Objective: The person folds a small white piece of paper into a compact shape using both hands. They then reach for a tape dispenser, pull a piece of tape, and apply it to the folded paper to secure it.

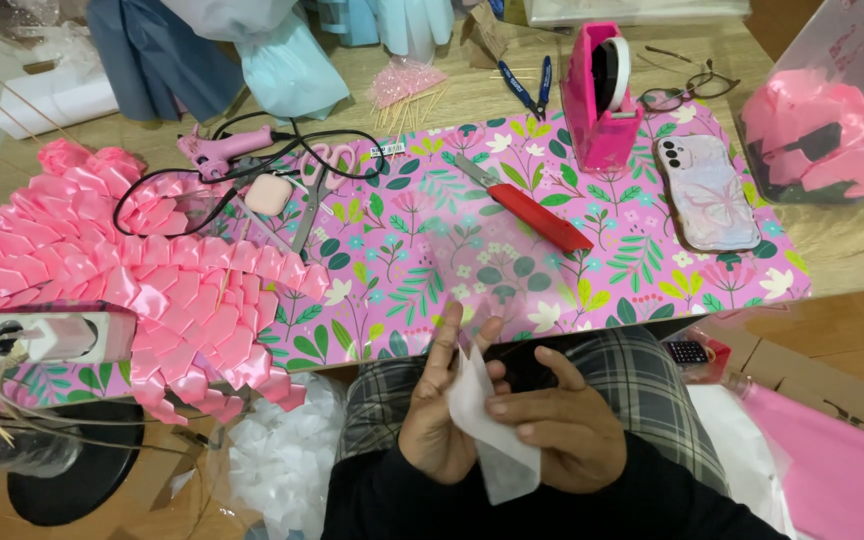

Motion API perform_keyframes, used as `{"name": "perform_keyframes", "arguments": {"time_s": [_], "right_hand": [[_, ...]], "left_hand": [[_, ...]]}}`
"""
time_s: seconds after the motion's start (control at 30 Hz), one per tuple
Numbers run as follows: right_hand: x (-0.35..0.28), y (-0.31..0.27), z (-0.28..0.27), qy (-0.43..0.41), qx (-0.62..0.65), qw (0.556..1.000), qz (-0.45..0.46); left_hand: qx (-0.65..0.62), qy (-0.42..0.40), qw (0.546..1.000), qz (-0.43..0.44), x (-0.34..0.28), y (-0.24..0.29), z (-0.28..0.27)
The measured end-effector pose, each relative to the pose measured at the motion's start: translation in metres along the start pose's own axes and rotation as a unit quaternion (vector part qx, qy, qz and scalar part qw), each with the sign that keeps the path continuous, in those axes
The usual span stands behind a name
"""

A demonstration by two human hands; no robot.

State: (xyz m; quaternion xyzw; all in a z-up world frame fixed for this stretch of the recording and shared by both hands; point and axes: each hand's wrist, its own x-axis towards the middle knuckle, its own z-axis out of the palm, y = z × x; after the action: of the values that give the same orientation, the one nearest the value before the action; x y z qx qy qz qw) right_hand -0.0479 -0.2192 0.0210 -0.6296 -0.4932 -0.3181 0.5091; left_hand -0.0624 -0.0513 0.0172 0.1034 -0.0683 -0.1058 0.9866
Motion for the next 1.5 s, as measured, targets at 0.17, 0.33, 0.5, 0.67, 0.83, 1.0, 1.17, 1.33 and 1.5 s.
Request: {"name": "perform_keyframes", "arguments": {"time_s": [0.17,0.33,0.5,0.67,0.83,1.0,1.17,1.33,1.5], "right_hand": [[-0.020,0.012,0.022,0.265,0.089,0.937,0.209],[-0.018,0.025,0.023,0.453,0.230,0.788,0.348],[-0.016,0.025,0.024,0.447,0.239,0.781,0.365],[-0.011,0.026,0.026,0.457,0.264,0.764,0.372],[-0.019,0.028,0.026,0.442,0.280,0.757,0.391],[-0.022,0.027,0.025,0.390,0.258,0.776,0.424],[-0.018,0.025,0.024,0.390,0.280,0.767,0.426],[-0.018,0.023,0.025,0.412,0.282,0.750,0.434],[-0.017,0.021,0.025,0.404,0.295,0.762,0.412]], "left_hand": [[0.039,-0.030,0.999,0.008,-0.001,-0.004,0.000],[0.222,0.023,0.974,0.030,0.001,-0.015,-0.003],[0.345,0.086,0.934,0.035,0.000,-0.023,-0.026],[0.358,0.088,0.928,0.059,0.007,-0.020,-0.016],[0.428,0.165,0.887,0.054,0.006,-0.018,-0.013],[0.547,0.103,0.819,0.140,0.008,-0.011,0.004],[0.589,0.084,0.782,0.184,0.009,-0.006,0.017],[0.616,0.072,0.751,0.227,0.010,-0.005,0.014],[0.605,0.095,0.765,0.198,0.008,-0.004,0.008]]}}
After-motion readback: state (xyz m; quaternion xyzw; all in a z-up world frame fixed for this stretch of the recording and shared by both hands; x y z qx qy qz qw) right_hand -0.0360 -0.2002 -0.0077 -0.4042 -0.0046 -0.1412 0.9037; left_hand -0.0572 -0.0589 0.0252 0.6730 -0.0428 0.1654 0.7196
